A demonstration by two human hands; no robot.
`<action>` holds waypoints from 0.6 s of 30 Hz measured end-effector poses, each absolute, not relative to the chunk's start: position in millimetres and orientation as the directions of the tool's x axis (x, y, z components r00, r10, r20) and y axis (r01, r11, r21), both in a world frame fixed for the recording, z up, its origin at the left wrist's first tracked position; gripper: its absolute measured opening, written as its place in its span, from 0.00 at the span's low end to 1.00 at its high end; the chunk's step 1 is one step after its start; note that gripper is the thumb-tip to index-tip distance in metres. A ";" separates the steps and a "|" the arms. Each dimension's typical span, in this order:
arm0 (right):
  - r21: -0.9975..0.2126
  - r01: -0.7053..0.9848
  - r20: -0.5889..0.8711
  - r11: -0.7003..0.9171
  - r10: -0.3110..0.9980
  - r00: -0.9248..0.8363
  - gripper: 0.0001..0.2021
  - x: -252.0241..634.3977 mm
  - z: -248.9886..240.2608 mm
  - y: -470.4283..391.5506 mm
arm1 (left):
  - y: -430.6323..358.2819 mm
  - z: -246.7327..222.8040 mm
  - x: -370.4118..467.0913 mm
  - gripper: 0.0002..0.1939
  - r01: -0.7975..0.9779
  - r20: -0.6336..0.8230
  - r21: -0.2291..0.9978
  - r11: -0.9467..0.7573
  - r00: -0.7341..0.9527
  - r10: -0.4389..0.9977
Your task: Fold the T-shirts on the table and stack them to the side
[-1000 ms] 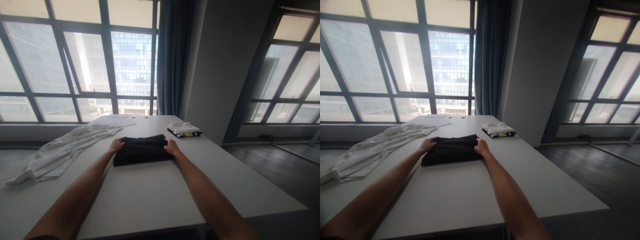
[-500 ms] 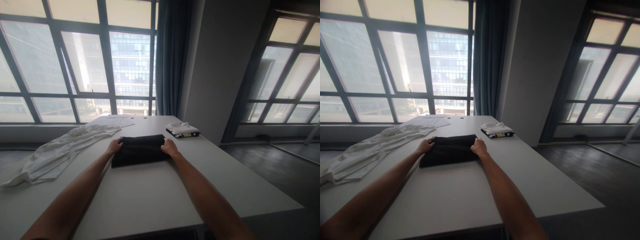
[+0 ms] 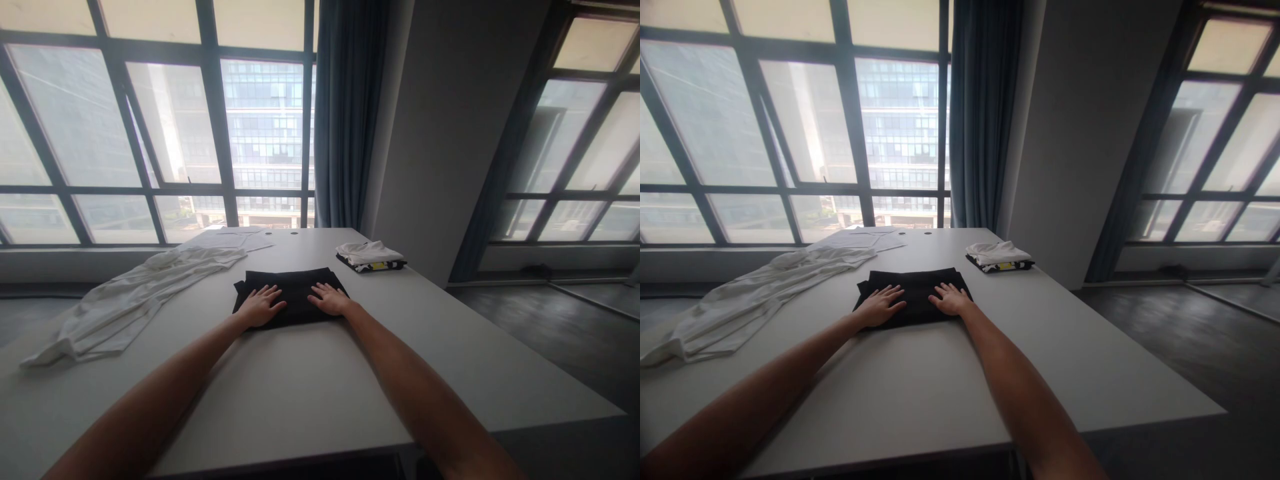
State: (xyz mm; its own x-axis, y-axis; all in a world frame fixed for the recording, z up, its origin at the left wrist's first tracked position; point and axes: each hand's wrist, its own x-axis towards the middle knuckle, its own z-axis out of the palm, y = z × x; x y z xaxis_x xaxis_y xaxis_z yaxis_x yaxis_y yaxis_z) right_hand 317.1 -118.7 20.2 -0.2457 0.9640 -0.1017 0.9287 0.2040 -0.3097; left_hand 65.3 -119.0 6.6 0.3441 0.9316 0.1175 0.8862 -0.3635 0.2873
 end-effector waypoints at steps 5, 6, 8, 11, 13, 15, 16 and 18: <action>-0.267 0.932 0.049 0.246 0.969 -0.242 0.34 322.9 16.7 -119.8 | -103.1 0.3 31.7 0.41 0.949 0.117 0.284 -0.136 0.107 0.987; -0.266 0.933 0.081 0.241 0.970 -0.228 0.34 324.6 15.7 -118.8 | -99.0 -0.5 26.1 0.41 0.951 0.122 0.290 -0.103 0.070 0.990; -0.285 0.936 0.080 0.208 0.978 -0.193 0.36 328.6 13.6 -115.7 | -92.6 -2.4 18.3 0.42 0.950 0.129 0.303 -0.071 0.033 0.991; -0.320 0.933 0.015 0.164 0.986 -0.168 0.38 334.2 10.5 -110.2 | -89.1 -4.8 15.1 0.44 0.946 0.128 0.322 -0.043 0.001 0.992; -0.331 0.931 0.005 0.153 0.987 -0.161 0.38 336.8 8.6 -107.7 | -90.0 -4.9 16.4 0.44 0.943 0.122 0.331 -0.019 -0.023 0.992; -0.347 0.926 0.003 0.148 0.988 -0.156 0.39 338.4 6.9 -106.6 | -92.4 -3.8 18.6 0.44 0.943 0.107 0.333 -0.003 -0.035 0.994; -0.354 0.924 0.005 0.146 0.988 -0.154 0.39 338.9 6.2 -106.4 | -94.1 -2.7 19.8 0.44 0.943 0.100 0.331 0.005 -0.041 0.994; -0.365 0.919 0.017 0.151 0.988 -0.155 0.38 339.3 5.6 -106.8 | -98.9 0.6 22.2 0.44 0.946 0.109 0.323 0.021 -0.059 0.992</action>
State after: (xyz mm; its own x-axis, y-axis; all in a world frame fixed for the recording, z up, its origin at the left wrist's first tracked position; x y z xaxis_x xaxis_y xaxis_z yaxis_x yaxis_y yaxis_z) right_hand 339.3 -106.8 5.6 -0.1555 0.9877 0.0173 0.9187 0.1510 -0.3651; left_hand 22.2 -98.9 0.6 -0.0590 0.9923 0.1091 0.9461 0.0208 0.3232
